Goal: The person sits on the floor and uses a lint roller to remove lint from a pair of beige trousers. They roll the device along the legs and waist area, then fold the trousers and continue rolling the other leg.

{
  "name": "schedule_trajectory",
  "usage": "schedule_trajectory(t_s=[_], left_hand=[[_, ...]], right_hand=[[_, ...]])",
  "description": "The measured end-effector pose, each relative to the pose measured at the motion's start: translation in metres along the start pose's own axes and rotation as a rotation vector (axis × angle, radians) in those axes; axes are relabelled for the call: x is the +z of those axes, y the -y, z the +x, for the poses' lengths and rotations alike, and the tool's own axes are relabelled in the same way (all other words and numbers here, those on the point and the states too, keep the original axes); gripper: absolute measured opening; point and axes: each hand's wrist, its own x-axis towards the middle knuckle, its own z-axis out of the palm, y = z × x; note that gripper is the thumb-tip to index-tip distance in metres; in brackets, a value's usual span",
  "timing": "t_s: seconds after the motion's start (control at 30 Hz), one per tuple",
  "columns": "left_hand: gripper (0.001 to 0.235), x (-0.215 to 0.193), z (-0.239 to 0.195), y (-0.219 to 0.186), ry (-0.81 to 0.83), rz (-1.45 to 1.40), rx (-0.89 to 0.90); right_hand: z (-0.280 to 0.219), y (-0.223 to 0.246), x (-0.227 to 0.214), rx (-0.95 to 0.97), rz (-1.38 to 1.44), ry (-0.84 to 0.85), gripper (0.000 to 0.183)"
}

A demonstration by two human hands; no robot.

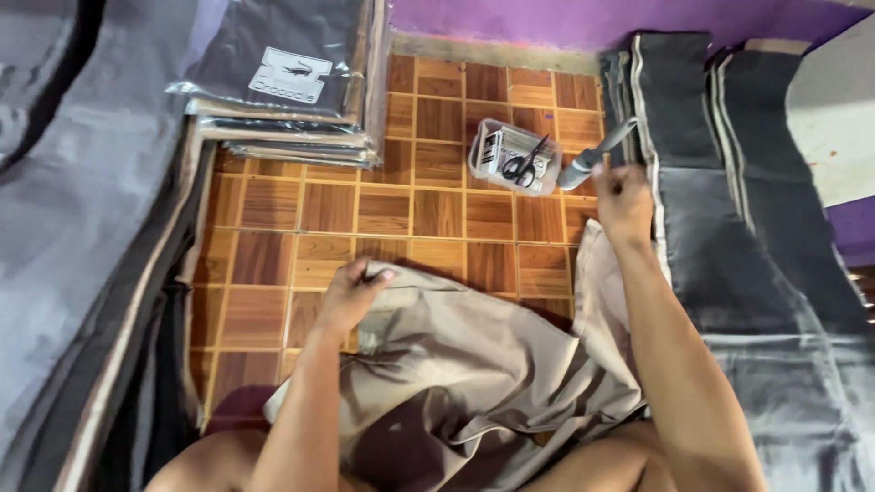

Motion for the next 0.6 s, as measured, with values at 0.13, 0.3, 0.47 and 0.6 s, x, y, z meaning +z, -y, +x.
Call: schedule_trajectory(t_s=[0.13,0.3,0.47,0.6], left_hand=[[0.010,0.006,0.005,-0.001,-0.068,-0.071,0.153],[0.006,-0.027,-0.034,-0.085,-0.254,-0.179,0.342],[0.017,-0.095,-0.042,-0.083,-0.732,-0.313,0.281],[0.009,-0.096,-0.060,-0.142,-0.571,-0.113,0.425]], right_hand=[[-0.106,0.059,-0.036,0.030,0.101,0.645,0.031],[-0.177,0.082,-0.094,0.052,0.120,1.216,0.062],[-0.170,0.039,-0.135,-0.122,-0.548,1.269,0.053],[-0.127,0.153,-0.205,0.481,-0.326,0.717,0.022]])
